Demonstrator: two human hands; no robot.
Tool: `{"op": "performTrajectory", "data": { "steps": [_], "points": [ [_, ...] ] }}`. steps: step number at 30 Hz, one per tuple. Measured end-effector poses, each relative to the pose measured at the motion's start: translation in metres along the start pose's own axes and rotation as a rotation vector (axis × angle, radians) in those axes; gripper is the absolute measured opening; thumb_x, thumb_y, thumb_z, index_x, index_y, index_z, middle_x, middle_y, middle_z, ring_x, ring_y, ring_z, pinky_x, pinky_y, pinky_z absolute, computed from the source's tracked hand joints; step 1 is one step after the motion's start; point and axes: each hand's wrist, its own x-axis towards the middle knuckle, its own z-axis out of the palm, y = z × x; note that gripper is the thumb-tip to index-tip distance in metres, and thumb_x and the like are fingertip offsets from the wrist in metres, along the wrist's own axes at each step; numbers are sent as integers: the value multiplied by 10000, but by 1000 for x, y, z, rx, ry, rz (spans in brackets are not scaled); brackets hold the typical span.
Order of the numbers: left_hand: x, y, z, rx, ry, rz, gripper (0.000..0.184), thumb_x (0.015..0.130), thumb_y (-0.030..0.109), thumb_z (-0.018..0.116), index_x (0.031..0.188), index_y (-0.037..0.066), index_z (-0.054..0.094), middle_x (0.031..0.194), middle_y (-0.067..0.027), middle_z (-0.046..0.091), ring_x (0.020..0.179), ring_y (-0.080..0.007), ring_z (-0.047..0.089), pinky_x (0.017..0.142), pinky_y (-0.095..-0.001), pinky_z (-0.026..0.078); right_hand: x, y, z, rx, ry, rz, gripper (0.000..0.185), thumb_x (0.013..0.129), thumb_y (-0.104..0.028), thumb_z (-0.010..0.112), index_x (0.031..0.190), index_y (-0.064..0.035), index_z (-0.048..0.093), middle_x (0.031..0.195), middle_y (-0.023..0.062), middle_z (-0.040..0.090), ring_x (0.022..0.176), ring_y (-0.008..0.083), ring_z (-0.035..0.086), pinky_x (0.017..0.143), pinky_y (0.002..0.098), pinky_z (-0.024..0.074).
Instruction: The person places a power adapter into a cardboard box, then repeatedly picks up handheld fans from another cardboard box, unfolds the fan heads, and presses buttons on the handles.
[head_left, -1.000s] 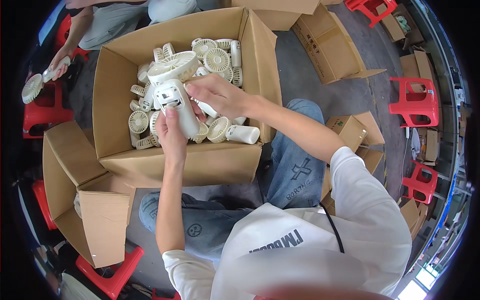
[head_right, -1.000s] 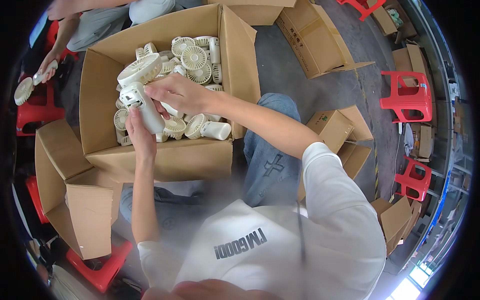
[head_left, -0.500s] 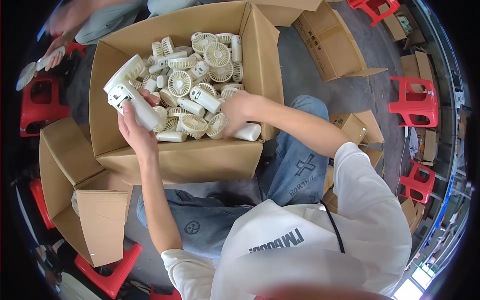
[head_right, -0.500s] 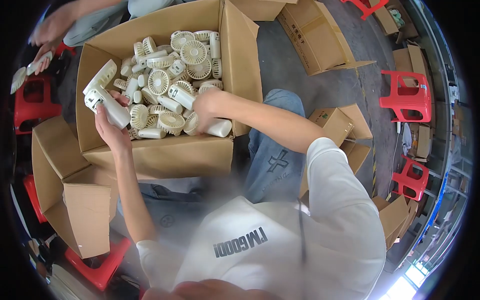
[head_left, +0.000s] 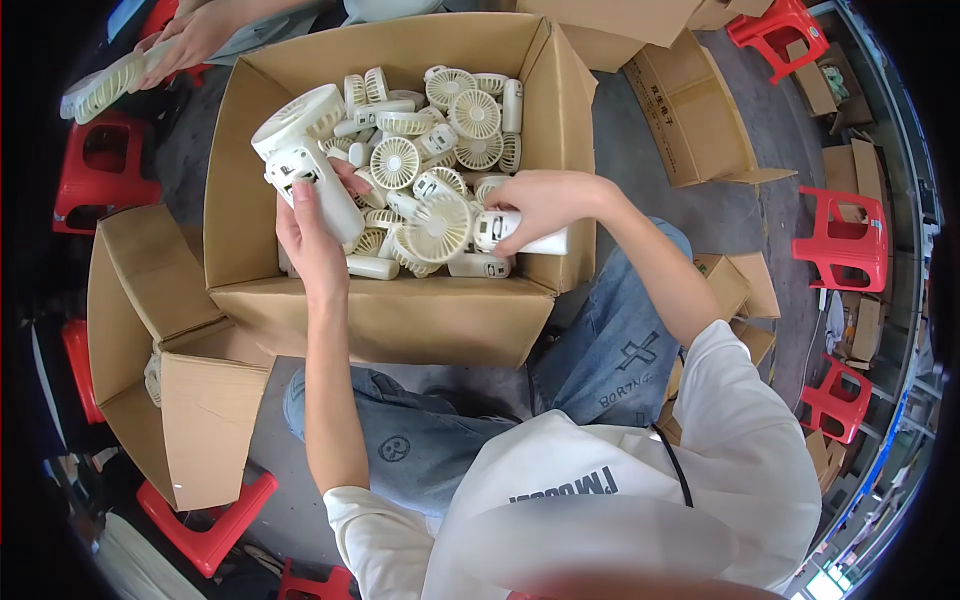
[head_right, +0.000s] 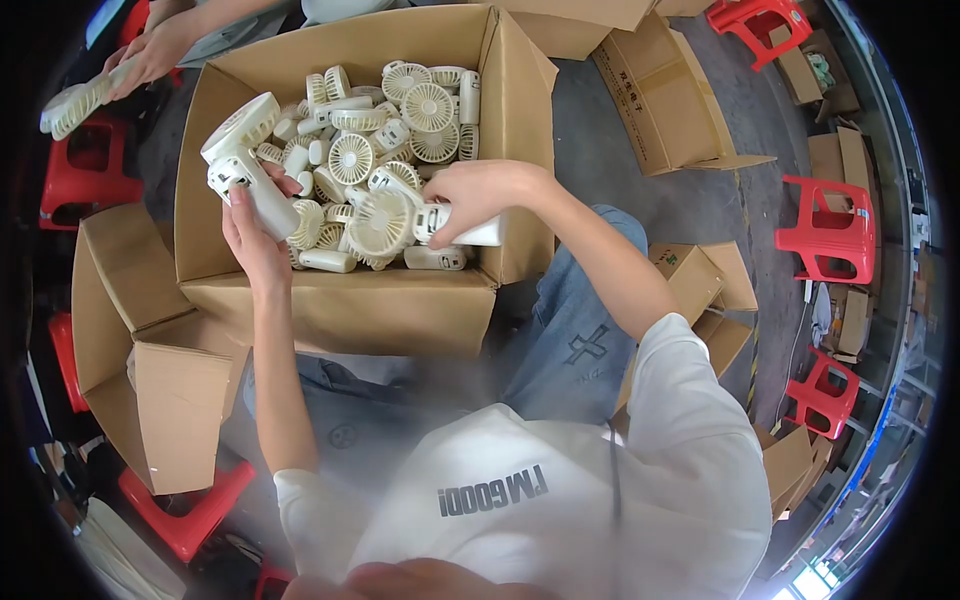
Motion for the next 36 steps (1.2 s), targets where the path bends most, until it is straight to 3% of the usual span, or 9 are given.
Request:
{"op": "performTrajectory", "data": {
  "steps": [2, 7, 10, 11, 14, 22, 26, 36],
  "points": [
    [1, -1, -1, -2, -1, 32, 314, 983, 276, 430, 1064, -19, 504, 896, -123, 607, 759, -177, 604, 689, -311, 482, -2, -4, -3, 71, 185, -117, 564, 742, -443, 697, 1042, 23, 593, 855, 156, 662, 797, 254, 641, 723, 348, 506],
    [1, 3, 1, -34, -42, 117, 319, 978, 287, 443, 1052, -19, 496, 887, -129, 602, 726, -179, 592, 681, -312, 479, 4, -11, -3, 282, 399, -252, 545, 802, -386, 677, 1142, 2, 502, 840, 126, 647, 736, 197, 636, 669, 325, 510],
    [-3, 7, 3, -26, -73, 138, 322, 975, 288, 445, 1052, -21, 492, 880, -134, 598, 707, -180, 582, 678, -309, 475, 5, -24, -4, 819, 386, -258, 459, 876, -298, 620, 1184, -13, 434, 812, 103, 626, 655, 153, 618, 589, 301, 509],
    [-4, 8, 4, -25, -74, 138, 322, 975, 288, 445, 1052, -21, 492, 880, -134, 598, 707, -180, 582, 678, -309, 475, 9, -24, -4, 820, 386, -258, 459, 876, -298, 620, 1184, -13, 434, 812, 103, 626, 655, 153, 618, 589, 301, 509],
    [-6, 10, 5, -13, -65, 132, 338, 982, 269, 399, 1109, -36, 470, 915, -140, 581, 729, -190, 558, 667, -317, 463, 21, -20, 0, 1212, 462, -358, 377, 923, -233, 558, 1193, -13, 412, 794, 93, 611, 588, 127, 594, 525, 274, 496],
    [-7, 13, 6, 54, -48, 137, 347, 984, 280, 401, 1118, -32, 474, 920, -142, 585, 735, -178, 554, 673, -302, 464, 21, -29, 1, 1209, 564, -392, 324, 922, -193, 558, 1153, -2, 436, 800, 99, 625, 579, 140, 603, 513, 282, 510],
    [-9, 12, 8, 9, -42, 140, 305, 968, 271, 454, 1060, -17, 493, 890, -123, 607, 723, -163, 578, 683, -294, 468, 23, -31, 5, 1214, 549, -435, 294, 936, -198, 532, 1143, -10, 439, 806, 106, 626, 590, 144, 609, 515, 286, 516],
    [-10, 14, 8, 51, -62, 135, 322, 974, 277, 441, 1086, -21, 487, 906, -131, 603, 732, -163, 565, 681, -289, 462, 25, -35, 9, 1306, 509, -498, 271, 963, -232, 469, 1130, -19, 451, 808, 116, 625, 610, 150, 620, 517, 287, 523]
  ]
}}
